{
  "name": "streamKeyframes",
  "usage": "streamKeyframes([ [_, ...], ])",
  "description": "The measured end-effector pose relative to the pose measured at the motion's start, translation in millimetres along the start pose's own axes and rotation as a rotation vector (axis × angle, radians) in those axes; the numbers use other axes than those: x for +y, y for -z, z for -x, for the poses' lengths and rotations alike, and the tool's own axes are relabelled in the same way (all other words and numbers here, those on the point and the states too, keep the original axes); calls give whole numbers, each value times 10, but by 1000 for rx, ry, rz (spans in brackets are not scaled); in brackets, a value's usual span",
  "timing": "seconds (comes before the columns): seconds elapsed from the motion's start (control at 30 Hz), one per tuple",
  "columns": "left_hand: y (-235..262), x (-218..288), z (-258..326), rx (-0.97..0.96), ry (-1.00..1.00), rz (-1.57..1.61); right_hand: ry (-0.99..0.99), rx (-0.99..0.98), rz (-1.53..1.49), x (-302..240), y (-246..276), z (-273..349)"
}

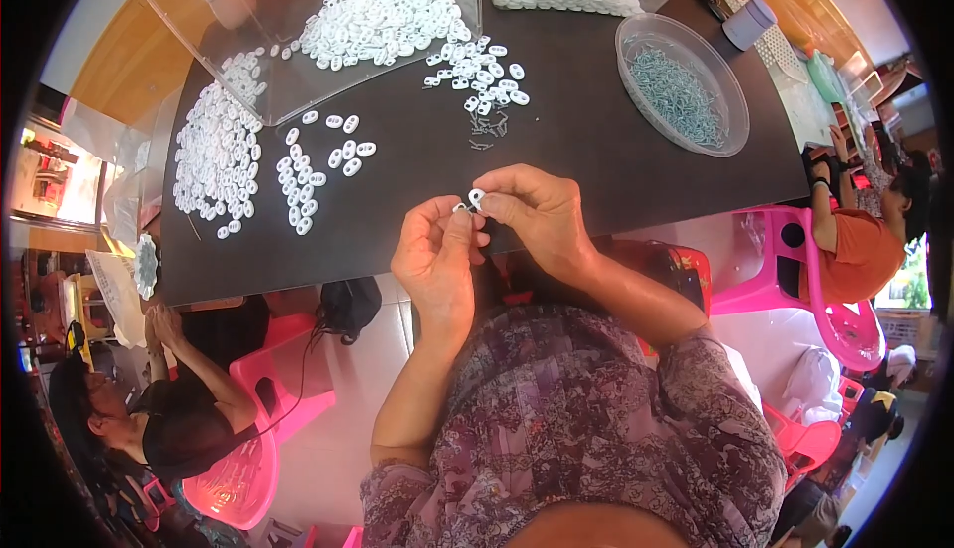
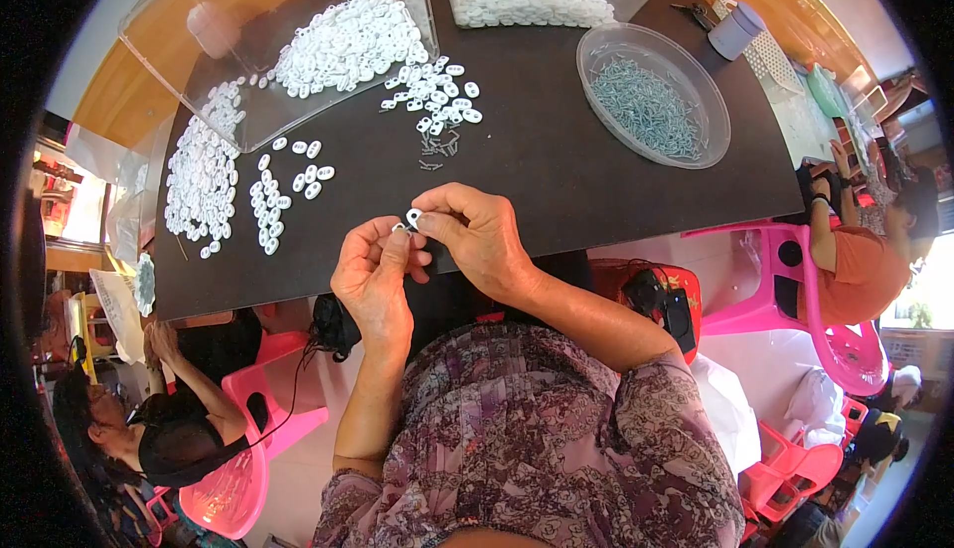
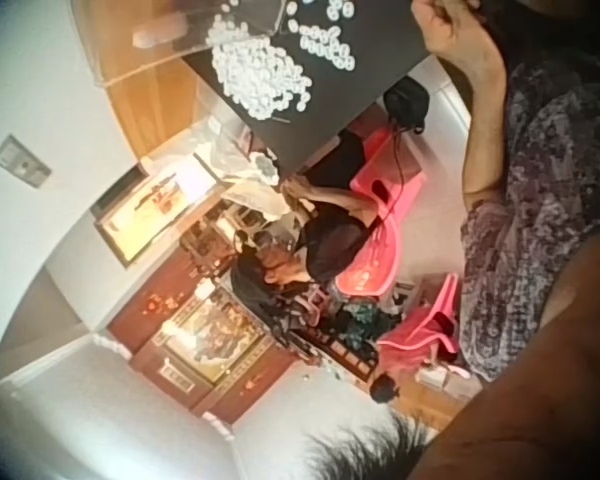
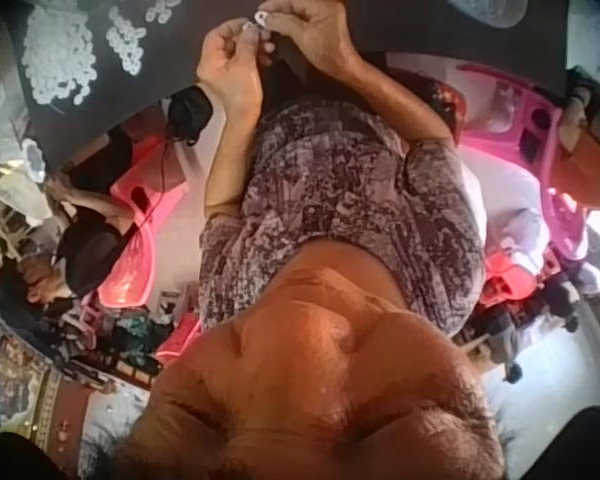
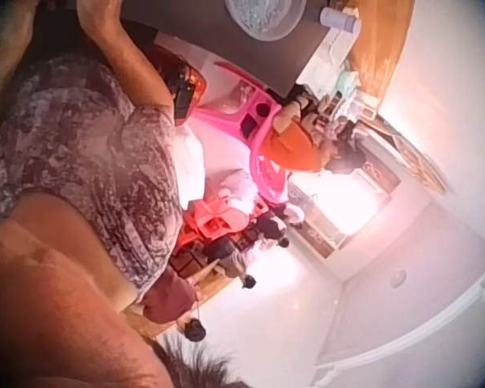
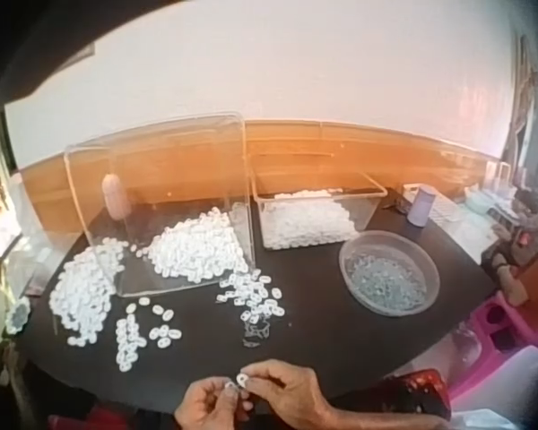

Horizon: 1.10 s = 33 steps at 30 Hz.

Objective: Assembling small plastic components by inserting metal pins into pre-drilled holes.

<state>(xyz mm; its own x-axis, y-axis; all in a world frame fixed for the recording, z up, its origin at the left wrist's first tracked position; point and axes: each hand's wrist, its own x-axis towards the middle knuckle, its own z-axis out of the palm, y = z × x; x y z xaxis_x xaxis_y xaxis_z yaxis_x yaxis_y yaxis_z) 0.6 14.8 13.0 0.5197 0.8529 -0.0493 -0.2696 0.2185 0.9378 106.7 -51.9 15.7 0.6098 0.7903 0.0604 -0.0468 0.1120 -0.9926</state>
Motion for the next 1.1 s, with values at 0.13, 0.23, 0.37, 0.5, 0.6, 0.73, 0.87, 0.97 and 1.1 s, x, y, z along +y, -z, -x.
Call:
streamKeyframes([
  [0.13,6,-32,16,-8,-1,11,55,25,173,44,-4,28],
  [0.23,9,-44,16,-5,4,30,99,19,252,30,-5,26],
  [0.37,5,-55,26,-9,3,26,168,33,350,7,-31,43],
  [0.5,-7,-66,36,-19,-6,59,222,69,338,43,-46,65],
  [0.6,-7,-35,56,-65,-8,81,237,70,330,26,-43,75],
  [0.73,2,-19,63,-82,-3,56,149,59,246,-26,-51,86],
  [0.87,-19,13,60,-60,-12,62,222,8,356,-9,-12,75],
  [0.97,15,15,35,-86,-9,83,366,43,374,5,-36,67],
  [1.1,6,41,-6,-45,54,178,524,56,513,-10,-58,60],
])
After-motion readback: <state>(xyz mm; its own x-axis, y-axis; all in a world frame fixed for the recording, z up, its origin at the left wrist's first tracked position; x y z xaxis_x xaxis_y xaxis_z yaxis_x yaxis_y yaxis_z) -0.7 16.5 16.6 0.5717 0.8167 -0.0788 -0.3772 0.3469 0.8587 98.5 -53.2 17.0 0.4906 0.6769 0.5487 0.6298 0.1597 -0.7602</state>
